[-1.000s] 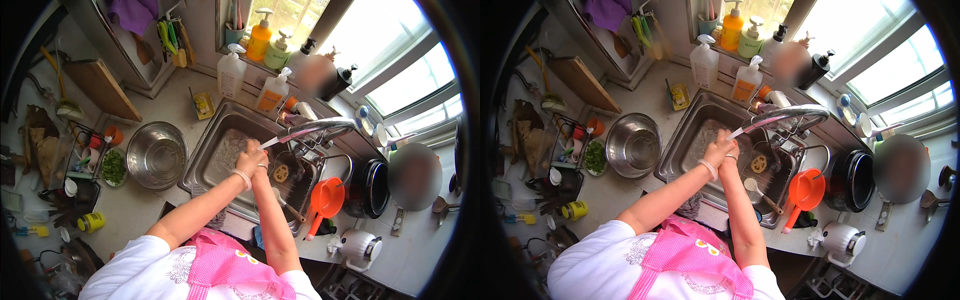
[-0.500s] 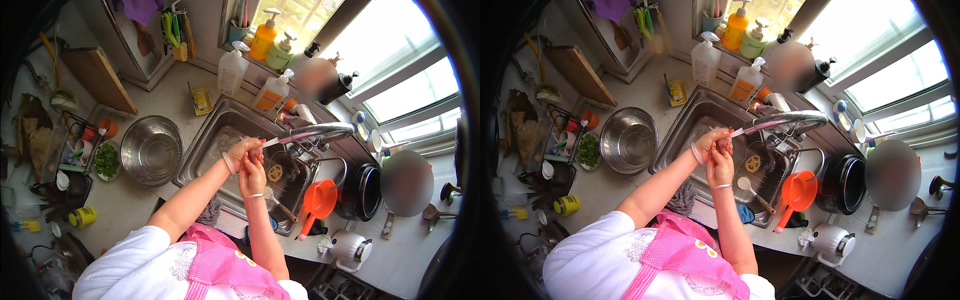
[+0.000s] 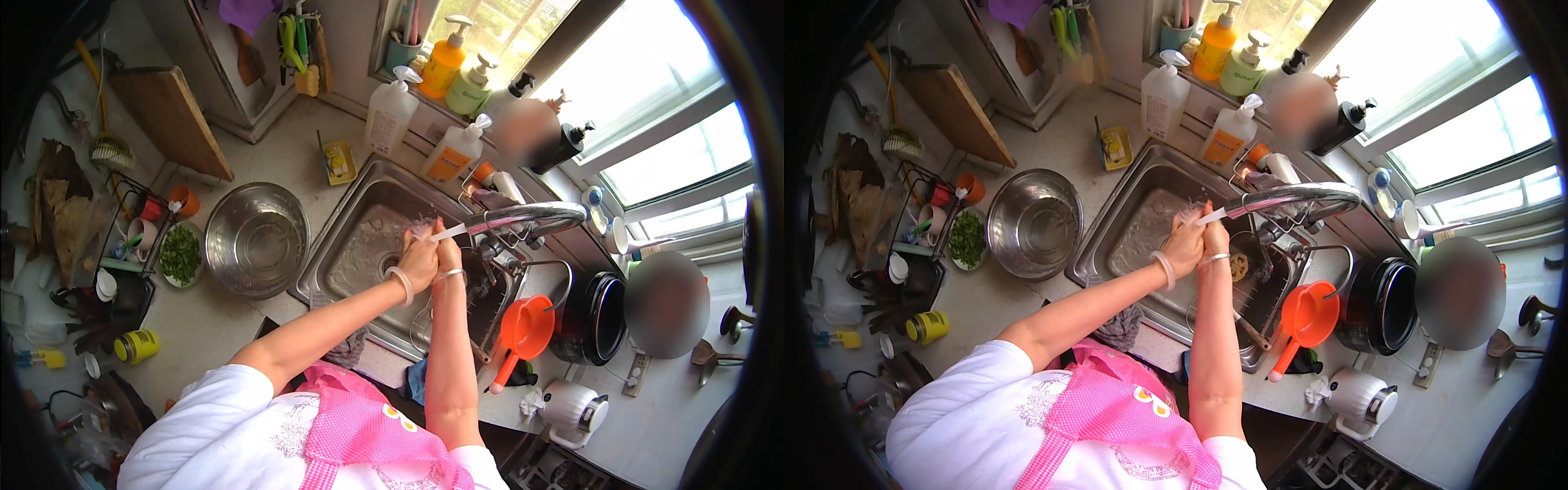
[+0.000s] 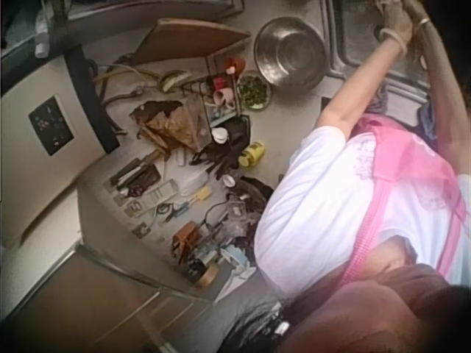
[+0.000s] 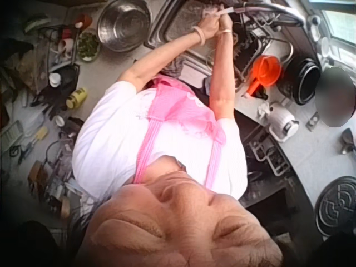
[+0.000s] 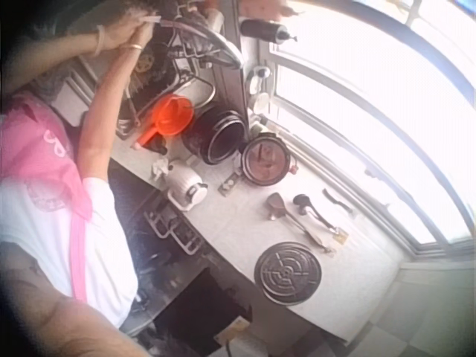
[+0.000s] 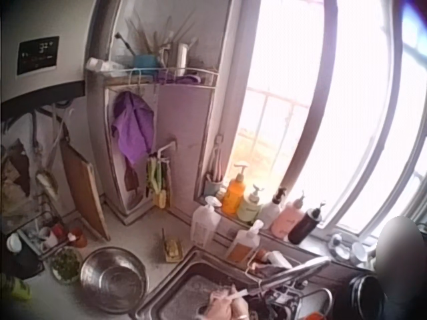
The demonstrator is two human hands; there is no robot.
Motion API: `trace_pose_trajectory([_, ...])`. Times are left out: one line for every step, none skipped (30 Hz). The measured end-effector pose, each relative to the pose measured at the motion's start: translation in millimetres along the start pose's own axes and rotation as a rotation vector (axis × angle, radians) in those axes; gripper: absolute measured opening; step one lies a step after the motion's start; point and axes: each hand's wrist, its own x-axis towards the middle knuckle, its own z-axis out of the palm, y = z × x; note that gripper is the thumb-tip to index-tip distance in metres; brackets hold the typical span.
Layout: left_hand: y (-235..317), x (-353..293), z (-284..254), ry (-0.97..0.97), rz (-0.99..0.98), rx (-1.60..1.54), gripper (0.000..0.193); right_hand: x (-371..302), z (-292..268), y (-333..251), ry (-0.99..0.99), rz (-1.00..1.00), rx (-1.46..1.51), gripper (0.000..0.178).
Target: The person retrieves a metal bowl, fills it with water, and washes their hands. They then scoop flour from a plastic bag into the bowl, add water, and mix the ingredients by hand to form a dough.
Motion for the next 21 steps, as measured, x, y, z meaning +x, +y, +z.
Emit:
trace_pose_trajectory([-2, 3, 2, 0.06, 0.083, -0.002, 0.026, 1, -5, 8, -0.019, -0.021, 0.082, 0.031])
trace_pose_trajectory([-4, 11, -3, 0.018, -0.09, -0.26, 0.023, 1, -3, 19, -0.043, -0.075, 0.164, 0.031])
trace_pose_trajectory([2, 17, -10, -0.037, -0.26, -0.529, 0.02, -3, -1, 28, -0.054, -0.143, 0.233, 0.031])
trace_pose_trajectory([7, 21, -13, -0.094, -0.433, -0.797, 0.018, -6, 0, 35, -0.06, -0.2, 0.291, 0.031])
trace_pose_trajectory([-3, 21, -2, 0.042, -0.486, -0.948, 0.012, -6, 7, 39, -0.073, -0.234, 0.307, 0.032])
trace_pose_trajectory([-5, 19, 2, 0.013, -0.596, -1.118, 0.012, -4, 9, 39, -0.068, -0.276, 0.313, 0.032])
trace_pose_trajectory([-6, 16, 5, -0.015, -0.706, -1.289, 0.012, -2, 9, 35, -0.049, -0.32, 0.289, 0.032])
trace_pose_trajectory([-5, 14, 7, -0.052, -0.814, -1.456, 0.012, 2, 9, 31, 0.002, -0.383, 0.225, 0.032])
trace_pose_trajectory([5, 14, 6, -0.023, -0.808, -1.417, 0.013, 8, 5, 27, 0.099, -0.481, 0.079, 0.033])
trace_pose_trajectory([12, 6, 1, -0.017, -0.684, -1.495, 0.015, 14, -1, 22, 0.219, -0.601, -0.136, 0.033])
trace_pose_trajectory([14, 2, 2, 0.052, -0.684, -1.533, 0.018, 15, 6, 19, 0.314, -0.724, -0.379, 0.033])
trace_pose_trajectory([16, -3, 3, 0.121, -0.683, -1.569, 0.021, 15, 12, 16, 0.347, -0.907, -0.589, 0.034])
trace_pose_trajectory([20, -14, 4, 0.037, -0.611, -0.892, 0.027, 8, 12, 12, 0.595, -0.87, -0.935, 0.032])
trace_pose_trajectory([50, -14, -10, 0.005, -0.674, -0.962, 0.034, 17, -8, 7, 0.587, -0.995, -1.055, 0.028])
trace_pose_trajectory([50, -17, -5, 0.07, -0.649, -0.817, 0.033, 18, -2, 9, 0.613, -1.117, -1.267, 0.026])
trace_pose_trajectory([48, -19, 0, 0.132, -0.621, -0.671, 0.033, 17, 4, 11, 0.637, -1.236, -1.481, 0.024])
trace_pose_trajectory([33, -10, 3, 0.051, -0.684, -0.883, 0.039, 19, 11, 17, 0.588, -1.297, -1.433, 0.021])
trace_pose_trajectory([35, 8, -11, -0.059, -0.742, -1.1, 0.045, 19, 8, 19, 0.567, -1.348, -1.386, 0.019])
trace_pose_trajectory([45, 16, -23, -0.07, -0.622, -1.176, 0.023, 32, -10, 26, 0.47, -1.314, -1.14, 0.017])
trace_pose_trajectory([27, 22, -4, -0.014, -0.518, -1.171, 0.019, 42, -16, 34, 0.351, -1.296, -0.892, 0.017])
trace_pose_trajectory([31, 29, -13, -0.188, -0.649, -1.235, 0.016, 45, -39, 38, 0.357, -1.071, -0.639, 0.013])
